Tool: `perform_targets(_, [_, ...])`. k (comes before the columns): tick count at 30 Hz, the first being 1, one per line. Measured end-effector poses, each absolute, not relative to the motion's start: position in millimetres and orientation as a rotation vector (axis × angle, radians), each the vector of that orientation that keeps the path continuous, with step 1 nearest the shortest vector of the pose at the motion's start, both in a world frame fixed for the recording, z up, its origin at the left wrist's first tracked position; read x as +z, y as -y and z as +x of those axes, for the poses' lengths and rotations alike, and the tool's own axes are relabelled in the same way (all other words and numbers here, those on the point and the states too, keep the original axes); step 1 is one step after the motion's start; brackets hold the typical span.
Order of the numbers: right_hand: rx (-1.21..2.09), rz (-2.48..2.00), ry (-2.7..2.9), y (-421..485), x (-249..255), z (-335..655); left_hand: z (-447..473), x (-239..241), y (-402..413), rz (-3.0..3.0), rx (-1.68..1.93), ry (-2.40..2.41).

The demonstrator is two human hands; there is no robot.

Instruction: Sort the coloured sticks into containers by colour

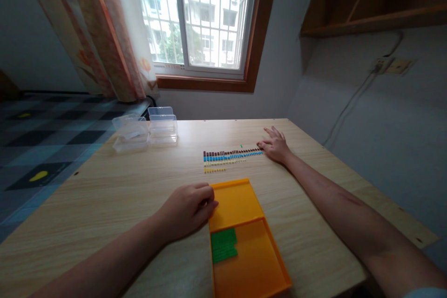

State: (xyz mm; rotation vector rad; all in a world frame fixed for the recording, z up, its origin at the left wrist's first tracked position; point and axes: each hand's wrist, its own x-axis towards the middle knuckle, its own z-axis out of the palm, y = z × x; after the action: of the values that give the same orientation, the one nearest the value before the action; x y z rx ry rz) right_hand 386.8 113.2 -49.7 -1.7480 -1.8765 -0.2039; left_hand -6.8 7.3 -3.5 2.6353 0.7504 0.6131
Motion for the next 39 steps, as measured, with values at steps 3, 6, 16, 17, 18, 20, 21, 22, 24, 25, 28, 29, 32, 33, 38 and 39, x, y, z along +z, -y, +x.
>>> perform_targets(3, [-0.2, -1.752, 1.928, -110.8, -46.9, 380.4, -6.0, -3.6, -8.0, 2.656, 0.607, -0.748])
perform_targets(6, [-0.205, -1.767, 1.946, -109.9, -45.1, 376.1, -4.6, -3.4, -8.1, 2.655, 0.601, -0.75])
perform_targets(16, [-0.207, -1.739, 2.003, -107.3, -45.5, 374.9, -3.3, -1.5, -6.1, 2.641, 0.588, -0.761])
perform_targets(17, [-0.211, -1.737, 1.992, -107.3, -45.5, 375.2, -3.4, -1.5, -6.3, 2.643, 0.588, -0.761])
perform_targets(18, [-0.216, -1.736, 1.979, -107.6, -45.6, 375.6, -3.5, -1.5, -6.5, 2.645, 0.589, -0.76])
perform_targets(20, [-0.224, -1.731, 1.956, -108.7, -46.2, 376.3, -3.7, -1.8, -7.1, 2.649, 0.594, -0.76])
perform_targets(21, [-0.227, -1.728, 1.945, -109.4, -46.6, 376.8, -3.8, -1.9, -7.4, 2.651, 0.596, -0.759])
perform_targets(22, [-0.229, -1.726, 1.935, -110.2, -47.1, 377.2, -3.9, -2.0, -7.6, 2.653, 0.598, -0.758])
perform_targets(24, [-0.232, -1.726, 1.913, -111.8, -48.2, 378.0, -4.0, -2.0, -7.8, 2.657, 0.6, -0.758])
perform_targets(25, [-0.232, -1.728, 1.901, -112.6, -48.8, 378.3, -4.1, -1.9, -7.7, 2.657, 0.601, -0.759])
perform_targets(28, [-0.23, -1.739, 1.867, -114.3, -50.1, 379.9, -4.5, -1.6, -7.2, 2.655, 0.602, -0.765])
perform_targets(29, [-0.231, -1.744, 1.857, -114.8, -49.7, 380.9, -4.6, -1.6, -7.1, 2.654, 0.601, -0.767])
perform_targets(32, [-0.244, -1.755, 1.839, -117.1, -43.8, 386.4, -4.7, -1.9, -6.9, 2.648, 0.594, -0.771])
perform_targets(33, [-0.251, -1.756, 1.842, -118.5, -39.9, 389.0, -4.6, -2.0, -6.9, 2.646, 0.592, -0.773])
perform_targets(38, [-0.238, -1.733, 2.009, -131.8, -13.8, 398.1, -4.2, -1.9, -7.0, 2.64, 0.589, -0.781])
perform_targets(39, [-0.222, -1.724, 2.068, -135.5, -9.4, 397.7, -4.2, -1.8, -7.0, 2.638, 0.592, -0.783])
